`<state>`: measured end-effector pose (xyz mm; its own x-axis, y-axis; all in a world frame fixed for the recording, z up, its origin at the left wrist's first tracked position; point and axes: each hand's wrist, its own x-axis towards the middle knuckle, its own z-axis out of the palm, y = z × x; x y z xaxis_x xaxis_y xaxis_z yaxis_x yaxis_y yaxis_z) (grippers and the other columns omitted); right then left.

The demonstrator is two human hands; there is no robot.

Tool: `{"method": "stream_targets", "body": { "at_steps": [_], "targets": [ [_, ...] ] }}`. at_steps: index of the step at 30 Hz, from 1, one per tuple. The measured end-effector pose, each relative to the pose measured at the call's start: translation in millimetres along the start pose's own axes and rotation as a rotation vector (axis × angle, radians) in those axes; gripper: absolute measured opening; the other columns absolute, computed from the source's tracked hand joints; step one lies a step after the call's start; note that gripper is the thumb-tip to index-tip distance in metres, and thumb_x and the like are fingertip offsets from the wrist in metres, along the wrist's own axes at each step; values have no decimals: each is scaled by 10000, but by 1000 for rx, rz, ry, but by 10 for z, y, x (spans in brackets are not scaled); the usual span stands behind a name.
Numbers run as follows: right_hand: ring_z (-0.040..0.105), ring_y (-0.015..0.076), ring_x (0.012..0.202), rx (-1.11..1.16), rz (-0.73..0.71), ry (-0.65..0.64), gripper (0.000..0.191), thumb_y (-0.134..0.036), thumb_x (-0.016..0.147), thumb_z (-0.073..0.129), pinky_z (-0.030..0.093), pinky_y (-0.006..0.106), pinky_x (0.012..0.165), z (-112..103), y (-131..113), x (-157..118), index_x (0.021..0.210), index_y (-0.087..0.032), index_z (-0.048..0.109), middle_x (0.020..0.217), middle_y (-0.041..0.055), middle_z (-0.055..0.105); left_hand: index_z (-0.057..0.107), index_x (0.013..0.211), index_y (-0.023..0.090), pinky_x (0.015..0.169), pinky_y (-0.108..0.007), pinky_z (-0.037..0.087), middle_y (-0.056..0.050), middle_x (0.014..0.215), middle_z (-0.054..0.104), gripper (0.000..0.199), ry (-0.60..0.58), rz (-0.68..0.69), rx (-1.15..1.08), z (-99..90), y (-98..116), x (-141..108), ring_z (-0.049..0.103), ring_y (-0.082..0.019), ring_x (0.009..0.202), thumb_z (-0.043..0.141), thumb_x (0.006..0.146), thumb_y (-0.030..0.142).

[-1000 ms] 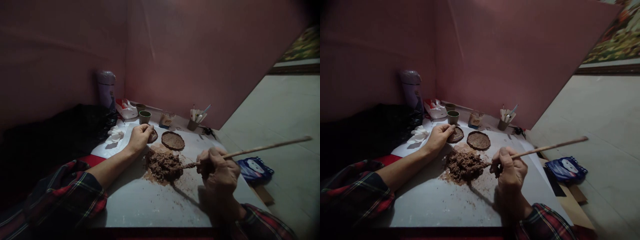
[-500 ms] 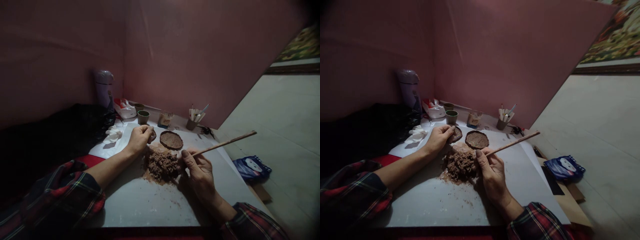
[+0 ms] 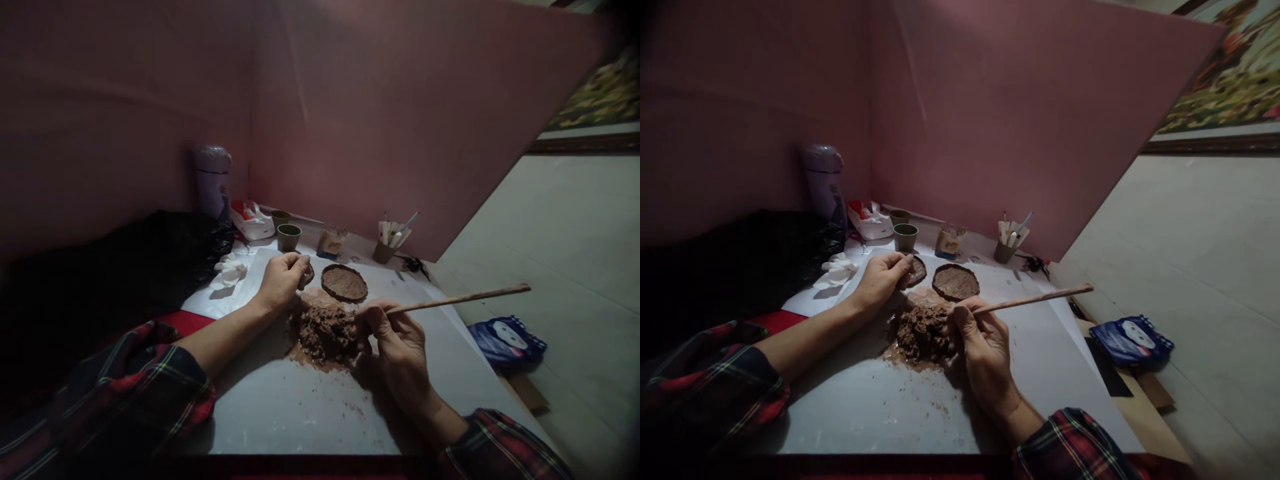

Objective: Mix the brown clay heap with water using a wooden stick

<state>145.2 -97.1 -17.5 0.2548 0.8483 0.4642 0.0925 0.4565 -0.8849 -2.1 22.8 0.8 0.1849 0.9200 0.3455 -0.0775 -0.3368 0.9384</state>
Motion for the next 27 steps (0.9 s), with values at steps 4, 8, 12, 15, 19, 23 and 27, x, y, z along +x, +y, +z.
{"method": "stream_targets", "body": {
  "at_steps": [4, 8, 12, 15, 19, 23, 27],
  "targets": [
    [485, 79, 450, 87, 39, 40, 220, -377, 859, 608, 379, 190, 409, -5, 6, 4, 761, -180, 618, 578, -27, 564, 495, 467, 151, 432, -207, 286, 32, 389, 442, 357, 9, -30, -16, 8, 30, -10, 370, -64, 385, 558, 798, 268],
    [506, 77, 433, 117, 38, 48, 223, -379, 853, 618, 368, 180, 377, -3, -5, 15, 762, -175, 622, 578, -24, 573, 498, 474, 147, 416, -205, 269, 34, 382, 435, 347, 15, -50, -56, 10, 44, -10, 356, -60, 372, 584, 784, 277],
    [518, 88, 416, 167, -24, 95, 225, -394, 842, 624, 390, 186, 359, -22, -1, 47, 770, -180, 624, 580, -13, 606, 485, 475, 143, 403, -196, 248, 41, 389, 419, 374, 34, -45, -104, 5, 11, 9, 343, -51, 372, 609, 770, 338],
    [530, 100, 434, 150, -79, 144, 228, -400, 857, 600, 377, 187, 348, -51, 0, 50, 781, -186, 617, 586, -8, 613, 487, 475, 140, 395, -192, 240, 43, 388, 414, 395, 37, -32, -117, 3, -13, 24, 336, -47, 369, 616, 764, 375],
    [479, 86, 461, -64, -136, 50, 266, -368, 904, 535, 366, 200, 406, -60, -40, 14, 732, -175, 600, 565, -22, 541, 480, 466, 140, 390, -192, 236, 42, 384, 415, 406, 14, -29, -130, 2, -4, 22, 333, -44, 364, 627, 762, 375],
    [429, 82, 493, -267, -99, -174, 340, -356, 927, 487, 346, 206, 445, -43, -76, -1, 647, -170, 539, 558, -28, 465, 480, 475, 141, 391, -193, 237, 46, 383, 405, 416, 7, -26, -147, 0, -4, 17, 325, -42, 363, 628, 768, 395],
    [418, 77, 464, -195, -72, -87, 357, -374, 919, 493, 316, 199, 409, -71, -45, -10, 631, -168, 537, 537, -29, 464, 489, 488, 139, 401, -196, 249, 41, 391, 419, 403, -12, -12, -135, -3, -46, 26, 335, -46, 371, 582, 802, 375]
  ]
}}
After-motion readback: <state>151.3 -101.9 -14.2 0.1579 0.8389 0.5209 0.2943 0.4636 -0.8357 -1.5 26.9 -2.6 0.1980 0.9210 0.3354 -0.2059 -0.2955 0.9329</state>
